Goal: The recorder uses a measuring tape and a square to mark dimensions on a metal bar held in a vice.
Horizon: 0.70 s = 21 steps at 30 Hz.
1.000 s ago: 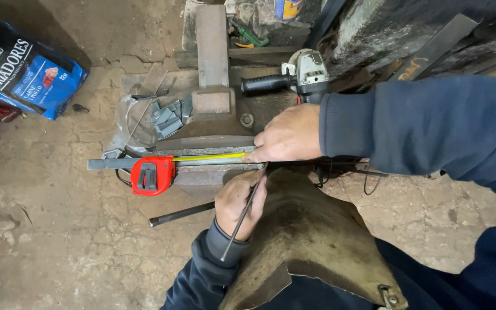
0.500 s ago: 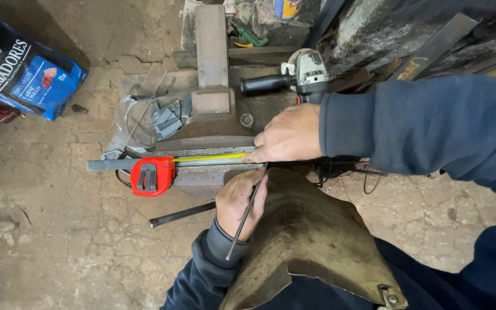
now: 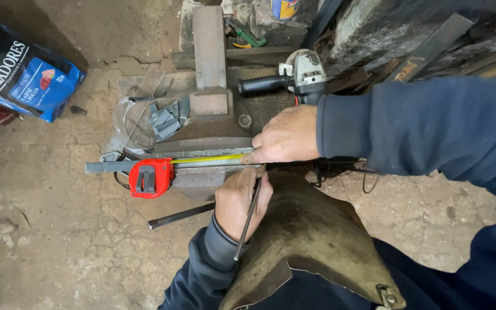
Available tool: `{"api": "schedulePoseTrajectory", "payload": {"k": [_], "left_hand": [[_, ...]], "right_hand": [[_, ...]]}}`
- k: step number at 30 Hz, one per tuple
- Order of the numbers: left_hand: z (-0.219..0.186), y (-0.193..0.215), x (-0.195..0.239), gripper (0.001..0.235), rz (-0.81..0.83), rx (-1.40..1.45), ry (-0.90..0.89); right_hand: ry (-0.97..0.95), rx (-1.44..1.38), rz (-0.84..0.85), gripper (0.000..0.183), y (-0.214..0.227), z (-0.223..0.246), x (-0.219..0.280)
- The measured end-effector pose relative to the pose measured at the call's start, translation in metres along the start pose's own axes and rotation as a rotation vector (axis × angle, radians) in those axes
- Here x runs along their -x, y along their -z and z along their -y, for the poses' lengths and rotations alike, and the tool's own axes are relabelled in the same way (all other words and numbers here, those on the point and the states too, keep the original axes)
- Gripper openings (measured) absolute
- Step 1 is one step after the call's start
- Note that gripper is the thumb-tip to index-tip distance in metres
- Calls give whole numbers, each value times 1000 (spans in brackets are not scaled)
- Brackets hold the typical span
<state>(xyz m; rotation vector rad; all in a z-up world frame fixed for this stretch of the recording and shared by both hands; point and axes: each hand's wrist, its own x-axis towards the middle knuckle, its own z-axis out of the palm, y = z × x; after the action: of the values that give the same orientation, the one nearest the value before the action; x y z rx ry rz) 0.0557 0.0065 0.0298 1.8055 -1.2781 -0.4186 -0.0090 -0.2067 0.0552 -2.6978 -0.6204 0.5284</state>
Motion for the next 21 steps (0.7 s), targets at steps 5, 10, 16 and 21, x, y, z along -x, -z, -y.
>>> {"api": "schedulePoseTrajectory", "payload": {"k": [5,10,16,21], "left_hand": [[9,-6,1,12,-16,-6,11],[-4,1,-11,13,-7,29,22],[-7,2,-9,11,48,-6,76],[12,-12,24,9,93,38,74]], "right_hand": [[12,-6,-51,46,-11,-3,0],[52,-27,-97,29,-11,-6,2],[23,-18,-38,16,-9,-3,-1],[-32,-30,-41,48,-8,-3,0]]}}
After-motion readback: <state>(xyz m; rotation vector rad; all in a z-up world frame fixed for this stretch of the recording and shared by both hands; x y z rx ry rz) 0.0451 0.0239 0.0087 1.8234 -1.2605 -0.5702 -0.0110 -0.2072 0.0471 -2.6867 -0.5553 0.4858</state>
